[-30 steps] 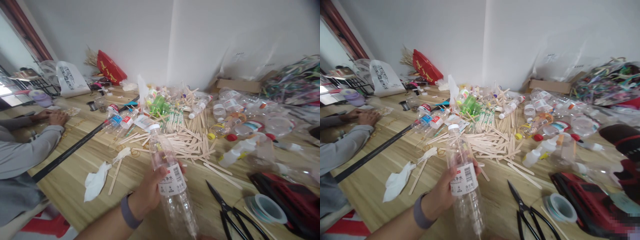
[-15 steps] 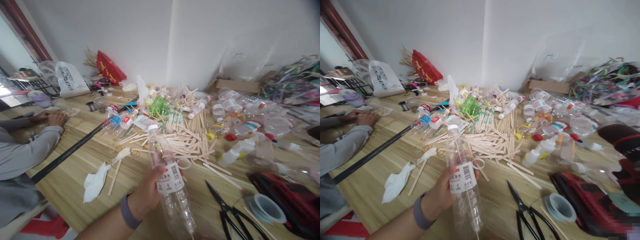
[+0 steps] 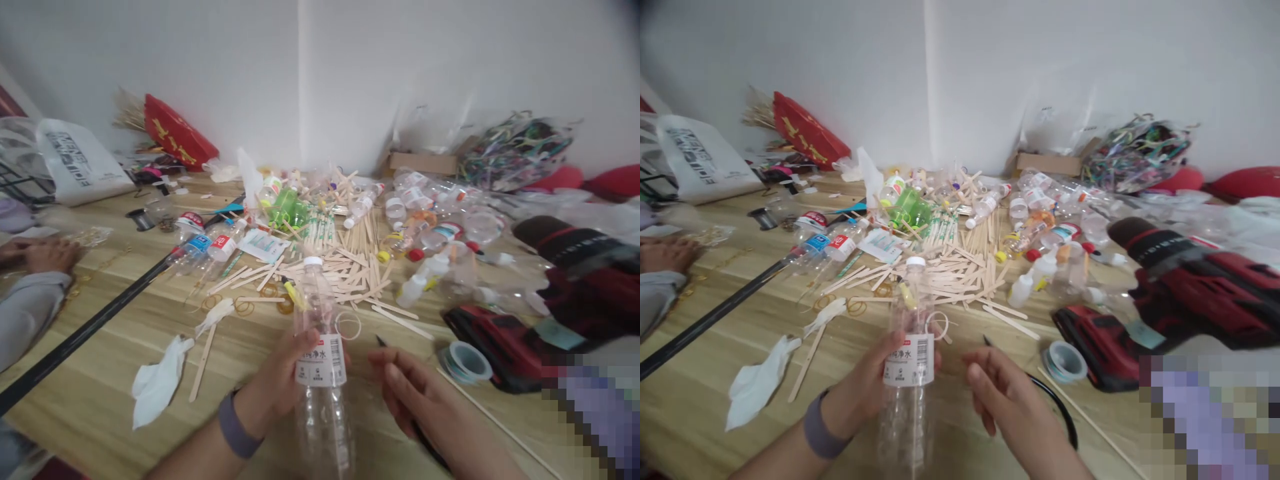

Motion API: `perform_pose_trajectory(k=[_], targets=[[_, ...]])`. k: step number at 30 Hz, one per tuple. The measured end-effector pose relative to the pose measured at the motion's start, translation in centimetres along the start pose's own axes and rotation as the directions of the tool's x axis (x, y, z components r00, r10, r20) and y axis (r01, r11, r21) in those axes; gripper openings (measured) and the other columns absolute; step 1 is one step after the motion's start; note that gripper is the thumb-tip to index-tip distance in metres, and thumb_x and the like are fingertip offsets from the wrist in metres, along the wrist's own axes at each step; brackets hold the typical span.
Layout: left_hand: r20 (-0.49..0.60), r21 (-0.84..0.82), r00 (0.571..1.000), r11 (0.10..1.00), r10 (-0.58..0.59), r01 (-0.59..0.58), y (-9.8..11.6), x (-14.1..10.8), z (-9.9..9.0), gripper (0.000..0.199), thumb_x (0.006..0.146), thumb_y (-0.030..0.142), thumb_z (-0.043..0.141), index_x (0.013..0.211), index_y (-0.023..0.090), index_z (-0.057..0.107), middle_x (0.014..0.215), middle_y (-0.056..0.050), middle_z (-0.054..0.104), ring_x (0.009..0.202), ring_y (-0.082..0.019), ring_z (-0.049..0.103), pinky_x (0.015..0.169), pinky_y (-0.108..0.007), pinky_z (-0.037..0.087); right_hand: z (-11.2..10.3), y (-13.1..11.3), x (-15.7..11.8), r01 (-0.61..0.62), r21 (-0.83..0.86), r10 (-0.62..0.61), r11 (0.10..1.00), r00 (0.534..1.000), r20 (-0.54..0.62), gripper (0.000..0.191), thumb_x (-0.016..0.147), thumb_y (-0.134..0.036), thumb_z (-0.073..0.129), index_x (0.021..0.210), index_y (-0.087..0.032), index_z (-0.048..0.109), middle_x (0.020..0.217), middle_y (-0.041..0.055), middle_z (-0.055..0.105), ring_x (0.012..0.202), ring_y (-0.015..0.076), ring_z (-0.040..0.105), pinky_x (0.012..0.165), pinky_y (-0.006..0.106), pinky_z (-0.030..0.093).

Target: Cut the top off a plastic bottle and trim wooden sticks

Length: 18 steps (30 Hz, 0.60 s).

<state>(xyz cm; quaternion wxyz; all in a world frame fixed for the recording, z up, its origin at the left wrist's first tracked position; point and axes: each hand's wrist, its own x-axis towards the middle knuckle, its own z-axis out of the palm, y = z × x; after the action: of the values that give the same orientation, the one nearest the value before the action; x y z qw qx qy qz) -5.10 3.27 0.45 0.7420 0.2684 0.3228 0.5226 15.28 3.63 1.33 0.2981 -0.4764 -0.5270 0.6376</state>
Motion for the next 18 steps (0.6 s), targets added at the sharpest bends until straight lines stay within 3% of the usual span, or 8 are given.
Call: perform_pose_trajectory(k=[2,4,7,10,15,18], targets=[[0.015,0.029,1.000,0.999,-0.020,0.020,0.1,-0.1,0.4,0.053,0.062,0.053,0.084,0.099,0.018,0.067,0.082,-0.004,0.070,0.066,-0.017,0.063,0.061,-0.027,0.045,0.7,-1.8,0.4,0.068,0.049,-0.066,0.996,0.997,-0.025,0.068,0.069,-0.078,0.068,0.100,-0.017,0.062,0.062,-0.0049,0.048,0.053,0.0112,0.040,0.047,0.023,0.031],[0.018,0.037,1.000,0.999,-0.019,0.018,0.2,-0.2,0.7,0.054,0.061,0.049,0.086,0.101,0.019,0.066,0.081,-0.003,0.069,0.065,-0.015,0.062,0.060,-0.025,0.044,1.4,-3.1,0.7,0.087,0.133,-0.084,0.987,0.996,-0.027,0.057,0.069,-0.069,0.075,0.089,-0.017,0.064,0.061,-0.0050,0.048,0.054,0.0102,0.039,0.048,0.023,0.032],[0.016,0.029,1.000,0.999,-0.027,0.027,0.4,-0.3,0.7,0.055,0.062,0.045,0.086,0.105,0.019,0.064,0.081,-0.003,0.070,0.066,-0.015,0.062,0.062,-0.025,0.045,2.0,-3.7,1.1,0.017,0.337,-0.011,0.941,1.000,-0.020,0.045,0.066,-0.056,0.084,0.072,-0.018,0.062,0.063,-0.0042,0.050,0.057,0.0090,0.040,0.051,0.021,0.034],[0.025,0.040,0.999,0.998,-0.042,0.041,0.6,-0.3,0.4,0.058,0.061,0.045,0.086,0.107,0.020,0.061,0.084,-0.003,0.070,0.068,-0.018,0.066,0.063,-0.028,0.048,1.4,-3.1,1.1,-0.027,0.510,0.061,0.860,0.997,-0.051,0.041,0.062,-0.050,0.089,0.074,-0.018,0.067,0.074,-0.0010,0.058,0.066,0.0109,0.046,0.059,0.021,0.039],[0.041,0.052,0.998,0.998,-0.042,0.040,1.0,-0.2,0.1,0.057,0.059,0.045,0.088,0.103,0.021,0.061,0.085,-0.003,0.069,0.070,-0.019,0.067,0.060,-0.027,0.049,-0.7,-2.1,0.2,-0.001,0.521,0.044,0.854,0.997,-0.070,0.032,0.069,-0.048,0.086,0.079,-0.020,0.073,0.076,0.0008,0.059,0.069,0.0127,0.048,0.060,0.022,0.041],[0.023,0.057,1.000,0.998,-0.020,0.018,1.4,-0.3,0.1,0.054,0.058,0.044,0.089,0.098,0.019,0.062,0.084,-0.004,0.070,0.068,-0.019,0.068,0.059,-0.027,0.049,-1.9,-2.2,-0.6,0.044,0.470,0.029,0.881,0.989,-0.145,0.036,0.066,-0.051,0.086,0.082,-0.020,0.075,0.080,0.0026,0.061,0.067,0.0129,0.047,0.056,0.022,0.042]])
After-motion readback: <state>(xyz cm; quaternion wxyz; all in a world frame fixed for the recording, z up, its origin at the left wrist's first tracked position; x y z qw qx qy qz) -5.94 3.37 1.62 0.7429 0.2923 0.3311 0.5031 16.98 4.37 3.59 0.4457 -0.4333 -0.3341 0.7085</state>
